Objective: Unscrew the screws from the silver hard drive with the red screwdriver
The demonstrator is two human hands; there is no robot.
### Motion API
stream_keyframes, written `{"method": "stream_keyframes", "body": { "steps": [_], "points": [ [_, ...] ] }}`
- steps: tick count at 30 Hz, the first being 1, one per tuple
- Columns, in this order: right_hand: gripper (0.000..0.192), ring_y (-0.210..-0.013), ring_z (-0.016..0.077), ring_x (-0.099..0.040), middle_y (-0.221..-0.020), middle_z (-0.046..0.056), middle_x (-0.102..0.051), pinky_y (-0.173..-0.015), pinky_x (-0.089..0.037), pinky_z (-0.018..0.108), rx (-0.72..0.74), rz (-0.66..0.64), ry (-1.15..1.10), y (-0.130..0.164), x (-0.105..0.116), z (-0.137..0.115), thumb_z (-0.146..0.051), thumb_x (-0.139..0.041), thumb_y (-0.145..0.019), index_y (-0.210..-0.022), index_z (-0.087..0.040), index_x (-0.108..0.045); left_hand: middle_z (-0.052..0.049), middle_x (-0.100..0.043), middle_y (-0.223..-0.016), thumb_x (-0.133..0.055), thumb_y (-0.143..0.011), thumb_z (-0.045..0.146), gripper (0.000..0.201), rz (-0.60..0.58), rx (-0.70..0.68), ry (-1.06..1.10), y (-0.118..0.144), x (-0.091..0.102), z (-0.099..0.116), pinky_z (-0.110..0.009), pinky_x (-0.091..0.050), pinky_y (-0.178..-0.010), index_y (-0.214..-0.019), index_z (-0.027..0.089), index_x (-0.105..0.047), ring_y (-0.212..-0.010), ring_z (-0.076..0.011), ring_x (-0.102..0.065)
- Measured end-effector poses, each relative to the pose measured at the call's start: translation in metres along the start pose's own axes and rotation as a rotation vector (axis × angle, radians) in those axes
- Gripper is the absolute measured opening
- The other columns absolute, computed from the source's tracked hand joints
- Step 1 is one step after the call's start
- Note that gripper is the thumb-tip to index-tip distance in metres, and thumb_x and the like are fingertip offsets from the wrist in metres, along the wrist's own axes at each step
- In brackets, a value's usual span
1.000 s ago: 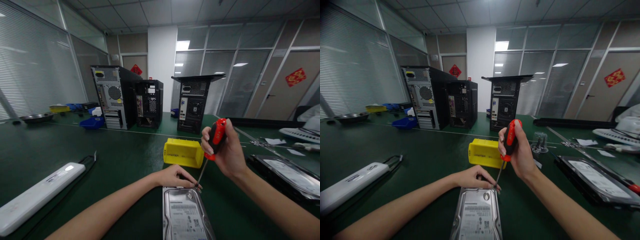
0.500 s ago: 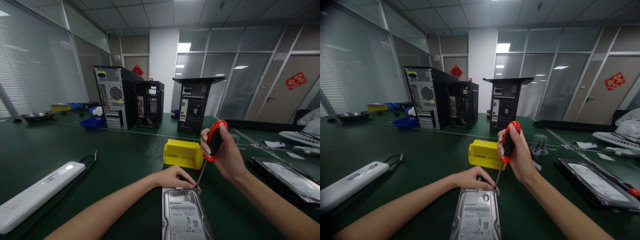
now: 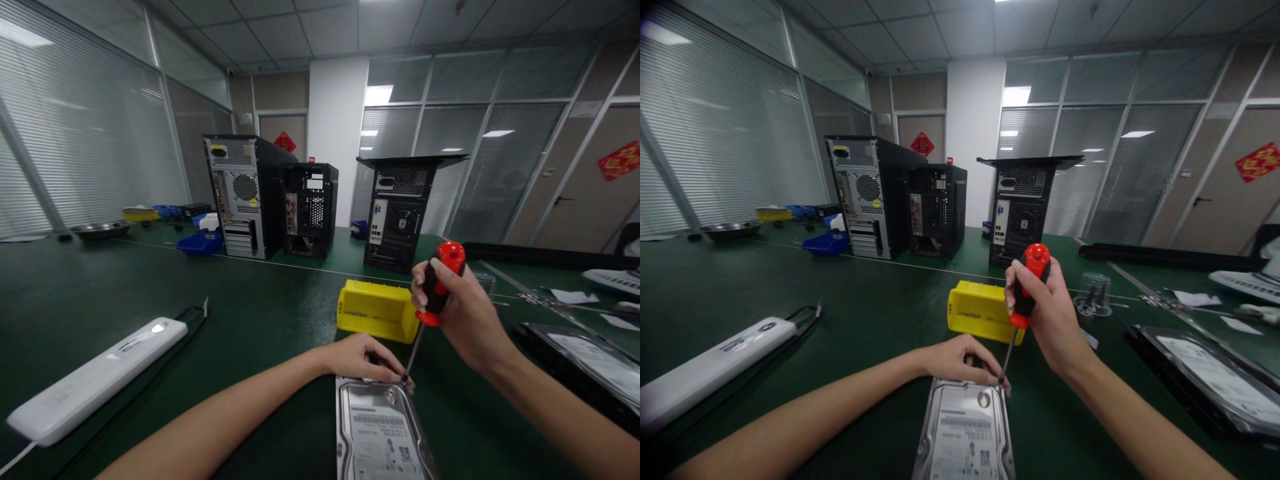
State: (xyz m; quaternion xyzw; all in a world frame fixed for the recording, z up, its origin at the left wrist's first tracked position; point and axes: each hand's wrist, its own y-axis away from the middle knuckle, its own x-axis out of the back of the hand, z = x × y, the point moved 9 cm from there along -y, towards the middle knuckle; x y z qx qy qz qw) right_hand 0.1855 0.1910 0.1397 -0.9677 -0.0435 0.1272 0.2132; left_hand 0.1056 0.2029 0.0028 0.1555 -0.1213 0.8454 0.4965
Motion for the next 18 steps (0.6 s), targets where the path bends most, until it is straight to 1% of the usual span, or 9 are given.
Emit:
{"method": "stream_keyframes", "body": {
  "steps": [1,3,5,7,9,11,14,16,18],
  "points": [
    [0.029,-0.051,0.0095,-0.045,-0.065,-0.003,-0.05,-0.042,-0.039,0.018,-0.005,-0.006,0.012,-0.0001,-0.0004,0.0007,-0.045,-0.069,-0.075,-0.079,-0.021,-0.053,-0.005,-0.072,-0.105,-0.064,-0.086,0.029,0.027,0.0,-0.008,0.002,-0.0001,0.0,0.0005,-0.018,-0.048,-0.071,-0.108,0.017,-0.071,-0.088,-0.0153,-0.065],
    [0.027,-0.054,0.0097,-0.047,-0.066,-0.002,-0.052,-0.046,-0.042,0.017,-0.009,-0.016,0.002,0.0,0.0001,0.0019,-0.045,-0.066,-0.077,-0.083,-0.021,-0.055,-0.005,-0.072,-0.104,-0.064,-0.086,0.03,0.027,0.0,-0.024,0.005,-0.0002,0.0003,0.0011,-0.019,-0.048,-0.072,-0.108,0.016,-0.071,-0.089,-0.0159,-0.065],
    [0.027,-0.058,0.0098,-0.051,-0.078,-0.001,-0.058,-0.051,-0.046,0.018,-0.003,-0.013,-0.025,0.0004,0.0024,0.0024,-0.045,-0.063,-0.08,-0.092,-0.021,-0.058,-0.005,-0.072,-0.104,-0.065,-0.085,0.031,0.028,0.0,-0.037,0.002,-0.0002,0.0008,0.0007,-0.02,-0.048,-0.073,-0.108,0.017,-0.071,-0.089,-0.0159,-0.065],
    [0.03,-0.061,0.0096,-0.054,-0.091,0.001,-0.059,-0.057,-0.049,0.019,0.012,-0.002,-0.05,0.0008,0.0047,0.0023,-0.046,-0.059,-0.082,-0.1,-0.021,-0.058,-0.005,-0.071,-0.105,-0.065,-0.085,0.031,0.027,-0.005,-0.044,0.0,-0.0003,0.001,-0.0007,-0.02,-0.048,-0.073,-0.107,0.017,-0.071,-0.09,-0.0155,-0.065],
    [0.033,-0.061,0.0093,-0.054,-0.095,0.001,-0.059,-0.056,-0.05,0.02,0.017,0.001,-0.06,0.0008,0.0046,0.0031,-0.048,-0.057,-0.083,-0.103,-0.022,-0.057,-0.005,-0.072,-0.105,-0.064,-0.085,0.03,0.026,-0.007,-0.049,0.009,-0.0002,0.001,-0.0018,-0.019,-0.047,-0.074,-0.107,0.017,-0.071,-0.09,-0.0151,-0.065],
    [0.032,-0.058,0.0083,-0.052,-0.091,-0.001,-0.057,-0.051,-0.048,0.018,0.027,0.002,-0.068,0.0003,0.0028,0.0033,-0.049,-0.06,-0.082,-0.1,-0.024,-0.055,-0.005,-0.072,-0.104,-0.064,-0.085,0.03,0.026,-0.001,-0.052,0.022,-0.0001,0.0012,-0.0016,-0.018,-0.047,-0.074,-0.106,0.016,-0.071,-0.09,-0.0148,-0.065],
    [0.028,-0.051,0.0068,-0.047,-0.078,-0.004,-0.054,-0.043,-0.042,0.016,0.041,0.01,-0.061,-0.0011,0.0004,0.0034,-0.043,-0.068,-0.078,-0.088,-0.024,-0.051,-0.005,-0.072,-0.102,-0.065,-0.084,0.032,0.027,0.01,-0.025,0.022,0.0002,0.0011,-0.0008,-0.018,-0.048,-0.072,-0.105,0.016,-0.072,-0.087,-0.0149,-0.065],
    [0.027,-0.049,0.0068,-0.046,-0.071,-0.005,-0.052,-0.042,-0.041,0.016,0.042,0.009,-0.056,-0.0013,0.0001,0.0039,-0.041,-0.069,-0.078,-0.084,-0.023,-0.05,-0.005,-0.072,-0.101,-0.066,-0.084,0.032,0.027,0.014,0.002,0.013,0.0004,0.0007,0.0002,-0.019,-0.048,-0.073,-0.104,0.016,-0.072,-0.086,-0.0153,-0.066],
    [0.025,-0.054,0.0075,-0.049,-0.074,-0.004,-0.053,-0.046,-0.045,0.016,0.037,0.007,-0.071,-0.0007,0.0016,0.0051,-0.042,-0.067,-0.079,-0.087,-0.022,-0.054,-0.005,-0.073,-0.1,-0.066,-0.084,0.032,0.027,0.015,0.015,0.002,0.0006,0.0005,0.0015,-0.019,-0.048,-0.074,-0.103,0.015,-0.073,-0.086,-0.0155,-0.065]
  ]
}}
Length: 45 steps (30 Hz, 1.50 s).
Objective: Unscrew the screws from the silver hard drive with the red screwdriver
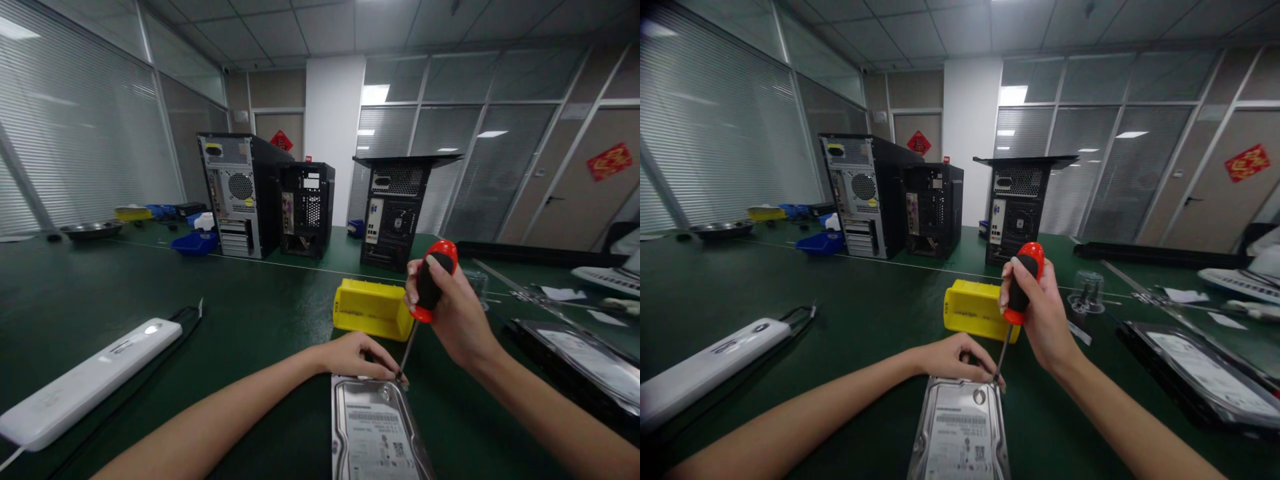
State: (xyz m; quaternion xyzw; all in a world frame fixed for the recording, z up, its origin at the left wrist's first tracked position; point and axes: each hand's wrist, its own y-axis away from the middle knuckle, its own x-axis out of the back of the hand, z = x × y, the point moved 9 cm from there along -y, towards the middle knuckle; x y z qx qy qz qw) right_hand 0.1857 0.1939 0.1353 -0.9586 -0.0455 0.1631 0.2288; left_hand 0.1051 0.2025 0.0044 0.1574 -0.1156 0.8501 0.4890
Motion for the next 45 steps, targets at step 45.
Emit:
{"method": "stream_keyframes", "body": {
  "steps": [45],
  "points": [
    [0.037,-0.065,0.0129,-0.056,-0.085,0.001,-0.058,-0.059,-0.051,0.024,-0.051,-0.019,-0.075,0.003,0.004,-0.005,-0.05,-0.055,-0.083,-0.104,-0.02,-0.062,-0.004,-0.071,-0.103,-0.064,-0.085,0.026,0.024,-0.021,-0.018,-0.059,0.001,0.001,0.003,-0.018,-0.046,-0.066,-0.106,0.018,-0.071,-0.078,-0.012,-0.063]
  ]
}}
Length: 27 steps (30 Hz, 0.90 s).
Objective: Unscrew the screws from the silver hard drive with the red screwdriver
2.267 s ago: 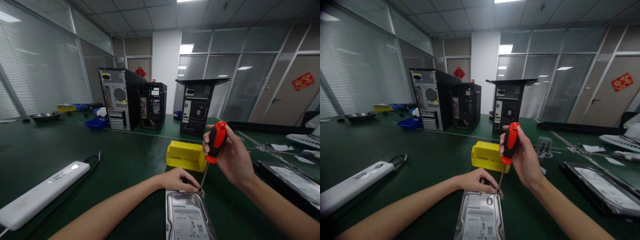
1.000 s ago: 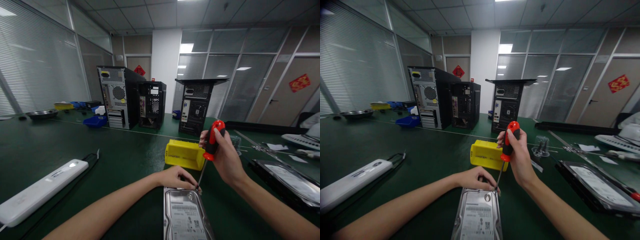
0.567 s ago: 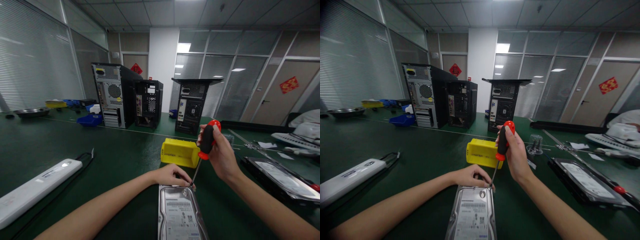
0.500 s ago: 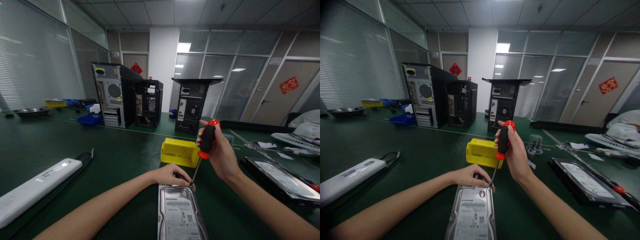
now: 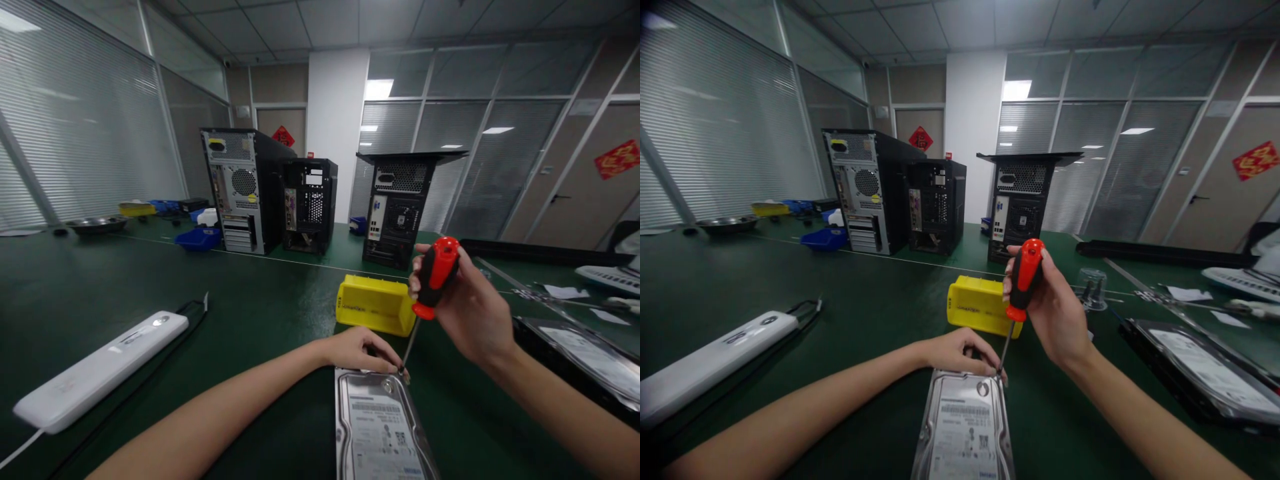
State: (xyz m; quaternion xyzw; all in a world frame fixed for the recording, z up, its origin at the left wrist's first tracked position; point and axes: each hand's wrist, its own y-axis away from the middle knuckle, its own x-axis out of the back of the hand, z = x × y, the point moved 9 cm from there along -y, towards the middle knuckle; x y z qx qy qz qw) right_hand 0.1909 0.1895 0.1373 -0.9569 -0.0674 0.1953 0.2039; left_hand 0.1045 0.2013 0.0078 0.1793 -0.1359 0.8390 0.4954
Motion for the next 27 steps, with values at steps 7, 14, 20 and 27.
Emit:
{"method": "stream_keyframes", "body": {
  "steps": [7,14,20,27],
  "points": [
    [0.03,-0.053,0.01,-0.048,-0.069,-0.003,-0.055,-0.041,-0.041,0.018,0.014,-0.007,0.159,0.002,-0.008,-0.003,-0.051,-0.065,-0.077,-0.08,-0.022,-0.056,-0.004,-0.071,-0.101,-0.063,-0.086,0.024,0.023,0.001,-0.008,0.01,0.0,0.0,0.0,-0.019,-0.047,-0.069,-0.106,0.018,-0.071,-0.082,-0.0133,-0.064],
    [0.035,-0.06,0.0119,-0.057,-0.075,0.0,-0.06,-0.056,-0.05,0.022,-0.052,0.0,0.085,0.002,-0.004,0.0,-0.052,-0.062,-0.077,-0.093,-0.02,-0.064,-0.004,-0.071,-0.104,-0.062,-0.087,0.022,0.023,0.012,0.023,0.025,0.0,0.0,0.001,-0.019,-0.047,-0.071,-0.106,0.017,-0.072,-0.086,-0.0142,-0.065],
    [0.035,-0.05,0.0104,-0.046,-0.061,-0.002,-0.053,-0.042,-0.039,0.02,-0.001,-0.048,0.11,0.001,-0.014,-0.002,-0.056,-0.058,-0.08,-0.079,-0.022,-0.059,-0.005,-0.071,-0.104,-0.062,-0.087,0.022,0.022,0.005,0.0,0.029,0.0,-0.001,0.002,-0.02,-0.047,-0.076,-0.105,0.016,-0.072,-0.088,-0.0147,-0.065],
    [0.033,-0.05,0.0092,-0.044,-0.063,-0.002,-0.049,-0.046,-0.039,0.021,-0.002,-0.02,0.097,0.0,-0.01,0.0,-0.052,-0.059,-0.08,-0.073,-0.021,-0.057,-0.004,-0.072,-0.103,-0.062,-0.087,0.023,0.022,0.002,-0.021,0.002,0.0,0.0,0.003,-0.021,-0.047,-0.08,-0.106,0.017,-0.072,-0.094,-0.0165,-0.064]
  ]
}}
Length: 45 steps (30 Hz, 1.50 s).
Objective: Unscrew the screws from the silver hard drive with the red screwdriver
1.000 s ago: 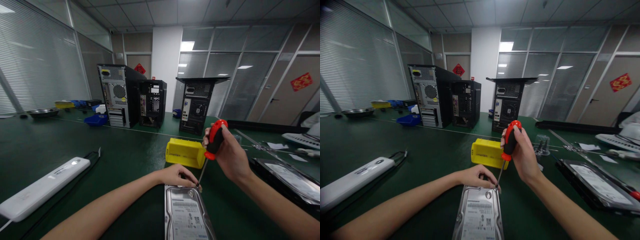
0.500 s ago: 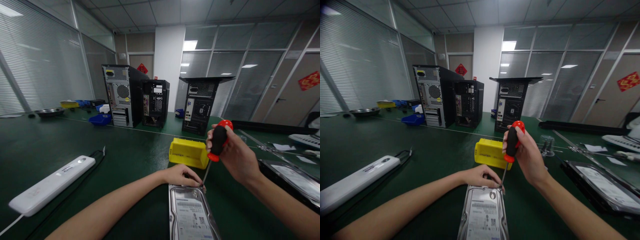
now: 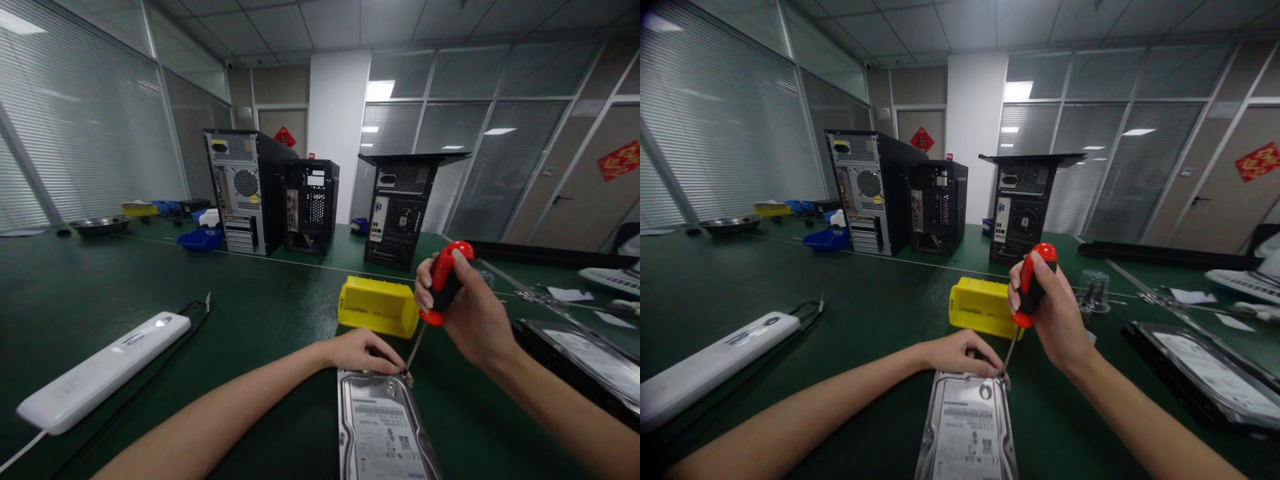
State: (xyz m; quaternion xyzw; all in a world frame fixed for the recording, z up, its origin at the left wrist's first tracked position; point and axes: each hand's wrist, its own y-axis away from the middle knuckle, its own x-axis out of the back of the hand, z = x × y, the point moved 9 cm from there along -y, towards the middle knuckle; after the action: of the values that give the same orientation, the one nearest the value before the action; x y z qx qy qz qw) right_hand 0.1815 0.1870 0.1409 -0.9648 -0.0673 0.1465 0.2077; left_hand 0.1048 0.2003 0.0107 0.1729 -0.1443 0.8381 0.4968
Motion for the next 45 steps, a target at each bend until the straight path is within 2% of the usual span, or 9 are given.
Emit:
{"method": "stream_keyframes", "body": {
  "steps": [5,12,16,19,22,28,31,35,45],
  "points": [
    [0.03,-0.053,0.0103,-0.048,-0.075,-0.002,-0.052,-0.048,-0.042,0.023,-0.008,0.036,-0.065,0.003,0.005,0.0,-0.052,-0.058,-0.08,-0.091,-0.024,-0.061,-0.004,-0.071,-0.108,-0.062,-0.087,0.027,0.025,-0.021,-0.031,0.041,0.0,-0.001,-0.002,-0.023,-0.048,-0.083,-0.11,0.02,-0.07,-0.098,-0.0169,-0.064],
    [0.031,-0.048,0.0095,-0.038,-0.053,-0.004,-0.043,-0.043,-0.035,0.018,-0.011,-0.048,0.006,0.003,-0.002,0.007,-0.05,-0.061,-0.082,-0.074,-0.021,-0.054,-0.005,-0.071,-0.109,-0.062,-0.087,0.03,0.026,-0.011,-0.026,0.045,-0.001,-0.001,-0.004,-0.023,-0.048,-0.084,-0.11,0.019,-0.071,-0.099,-0.0181,-0.064],
    [0.029,-0.057,0.01,-0.048,-0.075,-0.001,-0.054,-0.05,-0.044,0.02,0.005,-0.011,-0.046,0.003,0.0,0.005,-0.05,-0.06,-0.081,-0.088,-0.022,-0.061,-0.005,-0.071,-0.108,-0.062,-0.087,0.026,0.025,-0.008,-0.004,0.043,0.0,-0.001,-0.002,-0.021,-0.048,-0.081,-0.108,0.017,-0.071,-0.097,-0.0174,-0.064],
    [0.035,-0.062,0.0113,-0.051,-0.086,0.001,-0.055,-0.056,-0.047,0.023,-0.008,-0.002,-0.066,0.002,-0.001,0.006,-0.052,-0.057,-0.082,-0.1,-0.023,-0.063,-0.004,-0.071,-0.106,-0.063,-0.086,0.025,0.024,0.005,0.039,0.039,0.0,-0.001,-0.005,-0.019,-0.048,-0.075,-0.106,0.018,-0.072,-0.094,-0.0166,-0.065],
    [0.034,-0.057,0.0107,-0.048,-0.08,-0.002,-0.054,-0.054,-0.044,0.023,0.01,-0.009,-0.027,0.0,-0.003,0.006,-0.052,-0.062,-0.079,-0.1,-0.025,-0.06,-0.004,-0.071,-0.106,-0.063,-0.086,0.025,0.024,0.0,0.043,0.032,-0.001,-0.001,-0.007,-0.018,-0.048,-0.073,-0.107,0.018,-0.072,-0.092,-0.0161,-0.065],
    [0.023,-0.048,0.0098,-0.039,-0.052,-0.007,-0.043,-0.047,-0.036,0.02,0.043,-0.033,0.13,-0.002,-0.003,0.008,-0.036,-0.069,-0.079,-0.075,-0.022,-0.05,-0.003,-0.072,-0.104,-0.063,-0.086,0.022,0.022,0.01,0.01,0.035,-0.001,0.0,-0.007,-0.02,-0.047,-0.08,-0.106,0.018,-0.072,-0.096,-0.0165,-0.064],
    [0.022,-0.053,0.009,-0.045,-0.062,-0.005,-0.051,-0.052,-0.04,0.019,0.036,-0.014,0.081,-0.001,-0.001,0.008,-0.037,-0.07,-0.077,-0.084,-0.022,-0.056,-0.004,-0.071,-0.107,-0.062,-0.087,0.021,0.023,0.001,-0.003,0.049,0.0,-0.001,-0.004,-0.021,-0.048,-0.082,-0.107,0.018,-0.072,-0.096,-0.0165,-0.064],
    [0.036,-0.067,0.0095,-0.054,-0.089,-0.002,-0.057,-0.061,-0.046,0.018,0.012,-0.019,0.0,-0.002,-0.003,0.007,-0.038,-0.071,-0.075,-0.107,-0.024,-0.061,-0.004,-0.071,-0.106,-0.063,-0.087,0.024,0.021,0.019,0.029,0.031,0.001,0.0,-0.003,-0.022,-0.048,-0.082,-0.104,0.017,-0.072,-0.096,-0.0171,-0.064],
    [0.044,-0.06,0.0101,-0.054,-0.083,-0.005,-0.057,-0.061,-0.047,0.023,0.159,-0.072,0.104,-0.001,-0.003,-0.002,-0.031,-0.06,-0.087,-0.126,-0.041,-0.042,-0.005,-0.072,-0.104,-0.062,-0.088,0.024,0.022,0.005,-0.032,0.01,-0.001,0.0,-0.003,-0.021,-0.047,-0.081,-0.105,0.016,-0.072,-0.095,-0.016,-0.064]
  ]
}}
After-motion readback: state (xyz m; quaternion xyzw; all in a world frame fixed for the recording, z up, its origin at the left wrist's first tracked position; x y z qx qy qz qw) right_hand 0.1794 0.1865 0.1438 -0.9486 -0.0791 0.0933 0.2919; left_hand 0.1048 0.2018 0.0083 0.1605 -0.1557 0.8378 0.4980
